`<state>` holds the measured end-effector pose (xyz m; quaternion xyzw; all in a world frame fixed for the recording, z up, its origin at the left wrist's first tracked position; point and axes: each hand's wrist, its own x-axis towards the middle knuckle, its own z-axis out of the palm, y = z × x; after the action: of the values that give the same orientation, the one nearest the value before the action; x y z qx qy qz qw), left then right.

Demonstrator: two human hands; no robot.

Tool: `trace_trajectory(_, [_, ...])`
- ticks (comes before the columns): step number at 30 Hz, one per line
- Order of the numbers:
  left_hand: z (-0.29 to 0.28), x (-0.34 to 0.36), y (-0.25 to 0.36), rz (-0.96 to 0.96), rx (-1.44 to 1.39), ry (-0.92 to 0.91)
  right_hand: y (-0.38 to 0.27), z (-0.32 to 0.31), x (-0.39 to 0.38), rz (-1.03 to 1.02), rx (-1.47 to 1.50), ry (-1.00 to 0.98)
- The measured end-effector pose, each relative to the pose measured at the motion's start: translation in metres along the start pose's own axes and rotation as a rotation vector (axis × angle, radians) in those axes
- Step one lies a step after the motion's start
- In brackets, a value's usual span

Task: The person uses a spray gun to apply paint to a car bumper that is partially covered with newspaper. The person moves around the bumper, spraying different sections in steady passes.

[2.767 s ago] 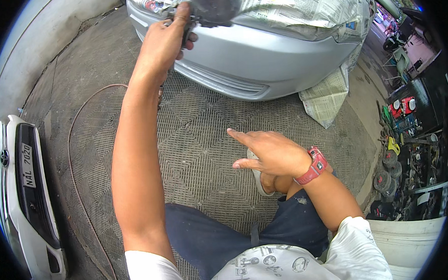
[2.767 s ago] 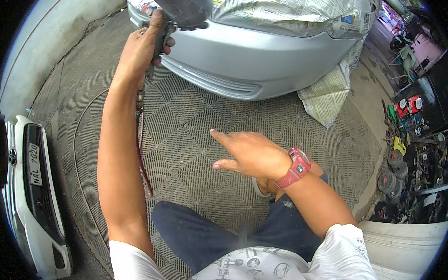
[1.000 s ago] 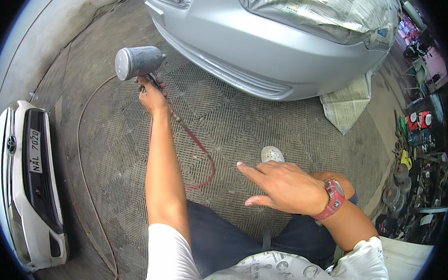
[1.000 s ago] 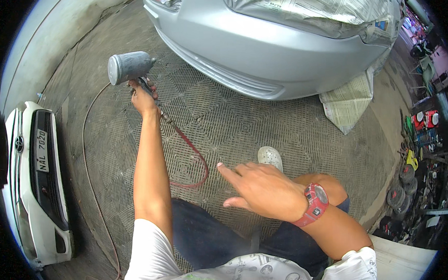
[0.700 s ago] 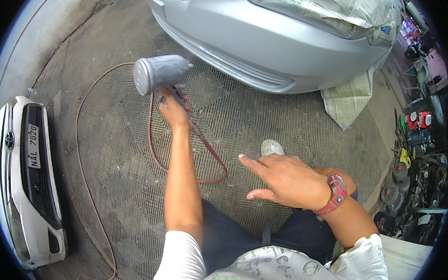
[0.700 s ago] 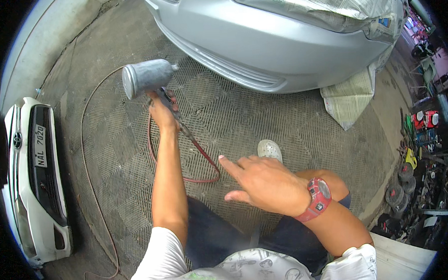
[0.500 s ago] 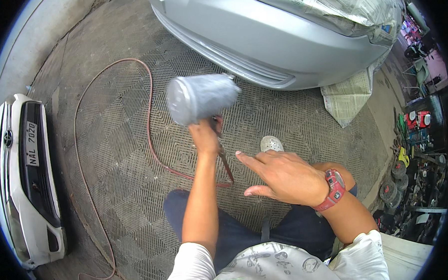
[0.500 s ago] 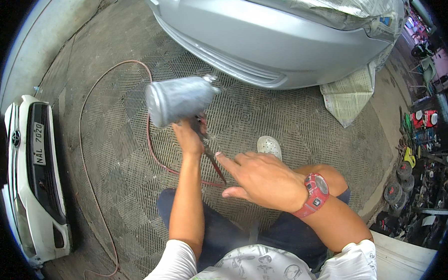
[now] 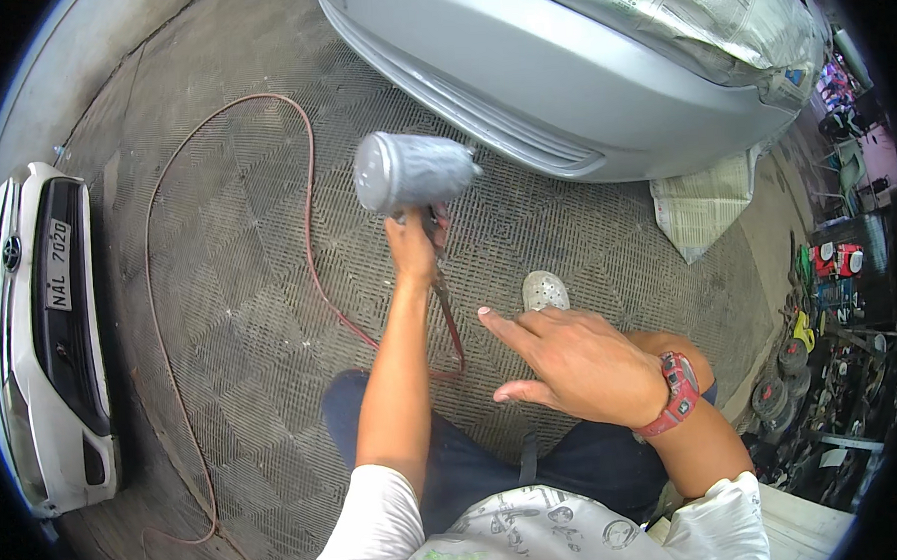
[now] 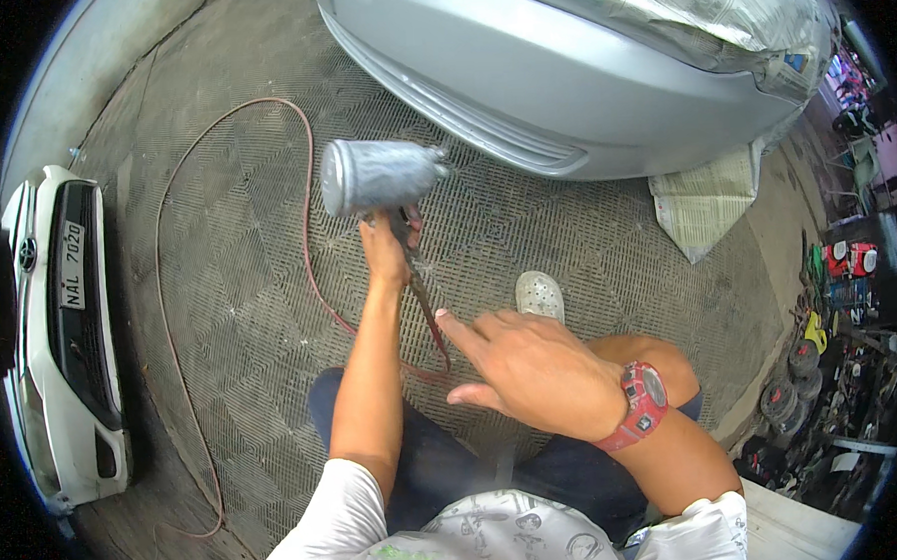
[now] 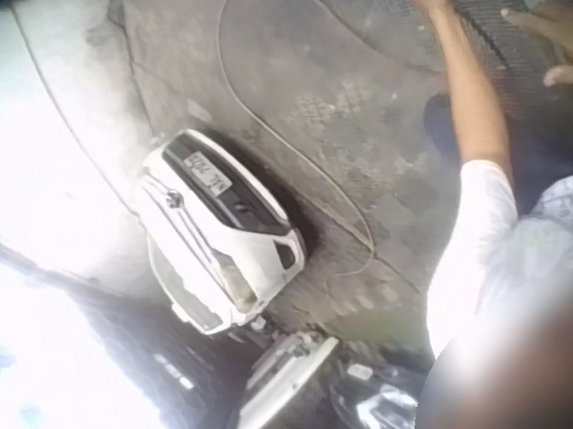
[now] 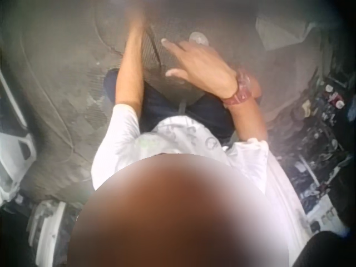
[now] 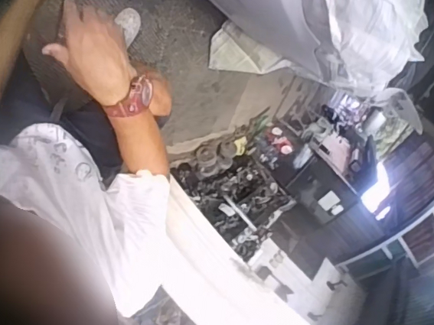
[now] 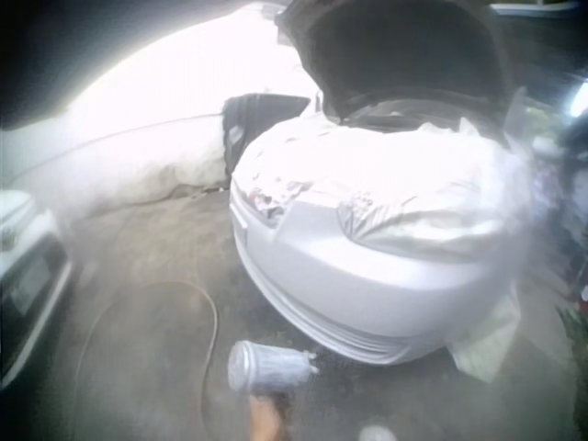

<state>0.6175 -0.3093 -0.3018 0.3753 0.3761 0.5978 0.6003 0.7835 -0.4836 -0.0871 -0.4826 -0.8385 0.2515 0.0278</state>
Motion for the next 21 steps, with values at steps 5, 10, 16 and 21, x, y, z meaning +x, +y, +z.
trace_trajectory(5, [-0.013,0.061,0.001,0.077,-0.033,0.19,0.001,-0.005,-0.005,0.026,0.027,-0.001])
trace_trajectory(10, [-0.016,0.115,0.008,0.109,-0.006,0.385,0.0,-0.006,-0.007,0.043,0.041,-0.018])
trace_trajectory(16, [-0.015,0.109,-0.001,0.011,-0.011,0.449,-0.002,-0.004,-0.006,0.033,0.012,-0.006])
trace_trajectory(21, [-0.002,0.045,-0.024,-0.034,-0.078,0.223,-0.002,-0.005,-0.005,0.033,-0.018,-0.037])
